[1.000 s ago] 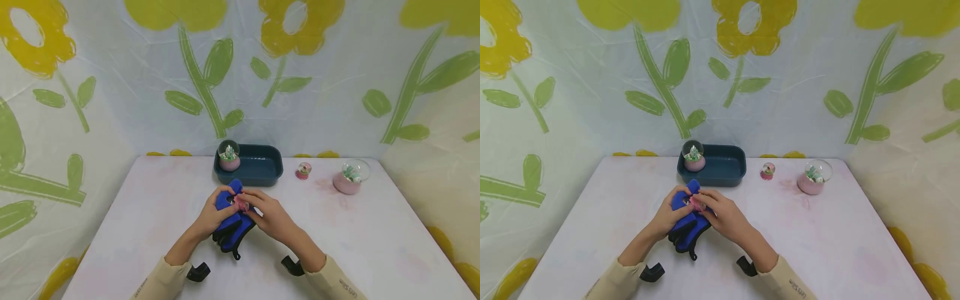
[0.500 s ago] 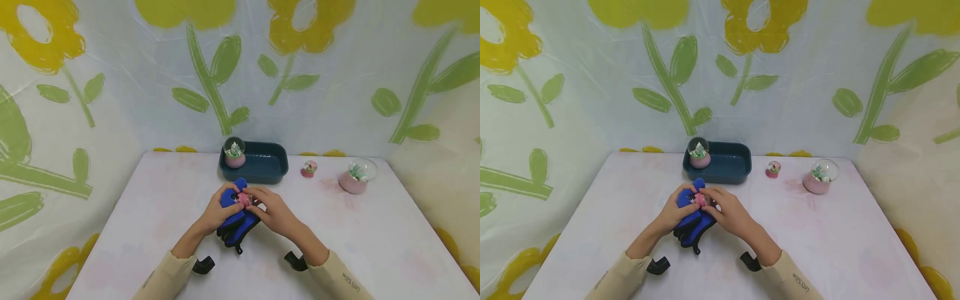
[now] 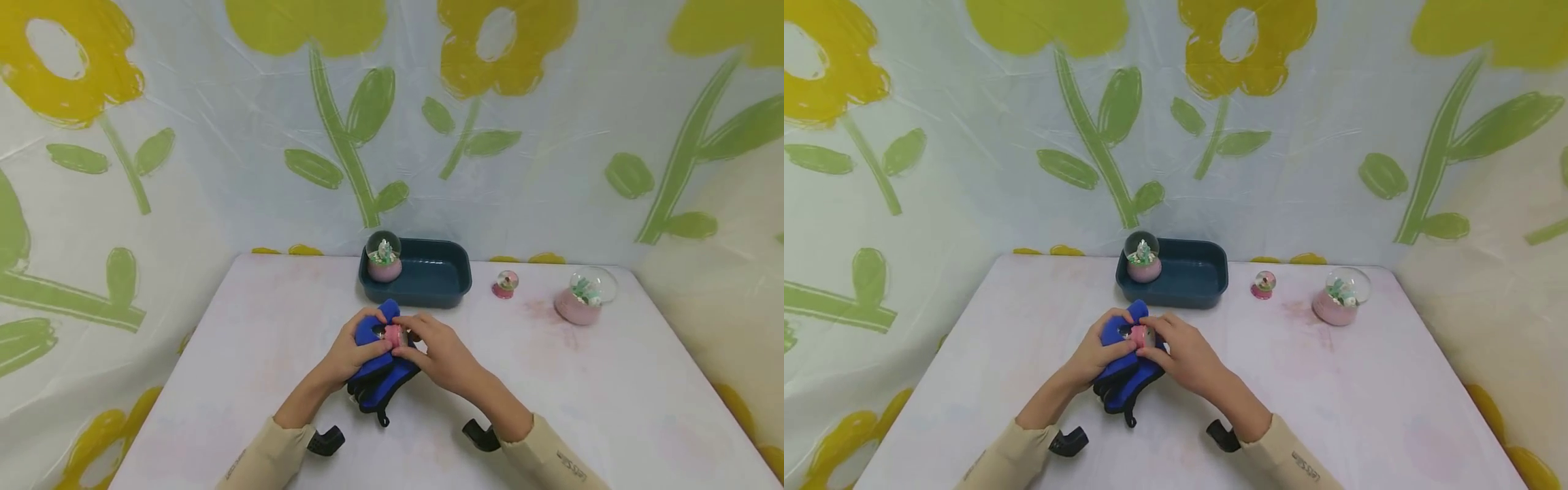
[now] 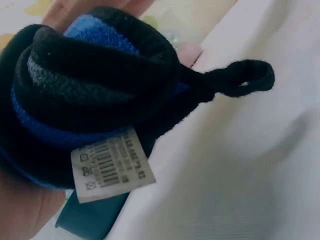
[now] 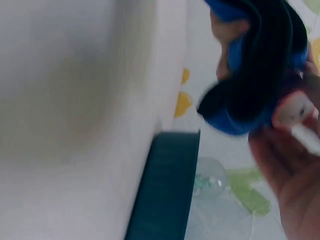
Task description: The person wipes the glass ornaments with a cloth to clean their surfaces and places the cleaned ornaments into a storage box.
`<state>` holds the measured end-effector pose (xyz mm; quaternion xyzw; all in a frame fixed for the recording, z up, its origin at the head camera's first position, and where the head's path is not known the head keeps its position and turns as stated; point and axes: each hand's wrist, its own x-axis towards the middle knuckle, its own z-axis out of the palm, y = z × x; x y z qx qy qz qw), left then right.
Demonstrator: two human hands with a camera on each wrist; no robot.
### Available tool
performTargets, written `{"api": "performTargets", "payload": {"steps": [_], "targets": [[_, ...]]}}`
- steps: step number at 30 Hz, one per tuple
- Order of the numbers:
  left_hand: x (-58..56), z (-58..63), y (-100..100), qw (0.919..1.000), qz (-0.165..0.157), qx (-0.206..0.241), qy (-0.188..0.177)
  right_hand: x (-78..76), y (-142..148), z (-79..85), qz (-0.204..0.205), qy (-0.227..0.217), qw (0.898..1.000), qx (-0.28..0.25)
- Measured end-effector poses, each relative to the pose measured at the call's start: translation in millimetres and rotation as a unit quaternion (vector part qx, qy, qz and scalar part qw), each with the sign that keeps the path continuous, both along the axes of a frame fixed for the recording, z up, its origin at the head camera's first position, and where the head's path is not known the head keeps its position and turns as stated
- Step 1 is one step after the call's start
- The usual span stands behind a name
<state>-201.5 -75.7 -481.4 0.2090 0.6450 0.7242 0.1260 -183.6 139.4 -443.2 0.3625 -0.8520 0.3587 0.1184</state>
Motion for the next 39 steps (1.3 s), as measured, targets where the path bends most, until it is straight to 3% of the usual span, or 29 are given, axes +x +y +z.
{"api": "performTargets", "payload": {"steps": [3, 10, 17, 22, 25, 32, 39], "targets": [[-3.9, 6.5, 0, 0.9997, 0.017, -0.017, 0.012, 1.4, -2, 5.1, -0.028, -0.009, 1.0, 0.011], [-3.0, 11.3, -4, 0.9999, 0.005, -0.01, -0.01, 2.4, -3, 6.9, 0.027, 0.053, 0.998, 0.001], [2.0, 11.9, -4, 0.9996, 0.004, -0.02, -0.017, 11.8, -6, 9.5, -0.038, -0.037, 0.998, 0.015], [2.3, 14.3, -3, 0.9996, 0.008, -0.013, -0.023, 11.8, -6, 10.1, 0.006, 0.034, 0.999, 0.009], [2.0, 13.5, -1, 0.9994, 0.003, -0.021, -0.029, 10.0, -4, 7.9, 0.011, 0.06, 0.998, 0.006], [5.0, 8.5, -1, 0.9984, 0.022, -0.045, -0.025, 8.9, -2, 1.6, -0.017, -0.007, 1.0, 0.011], [7.7, 1.7, -1, 0.9994, 0.021, -0.019, -0.019, 8.3, -3, -4.1, 0.044, 0.031, 0.998, -0.024]]}}
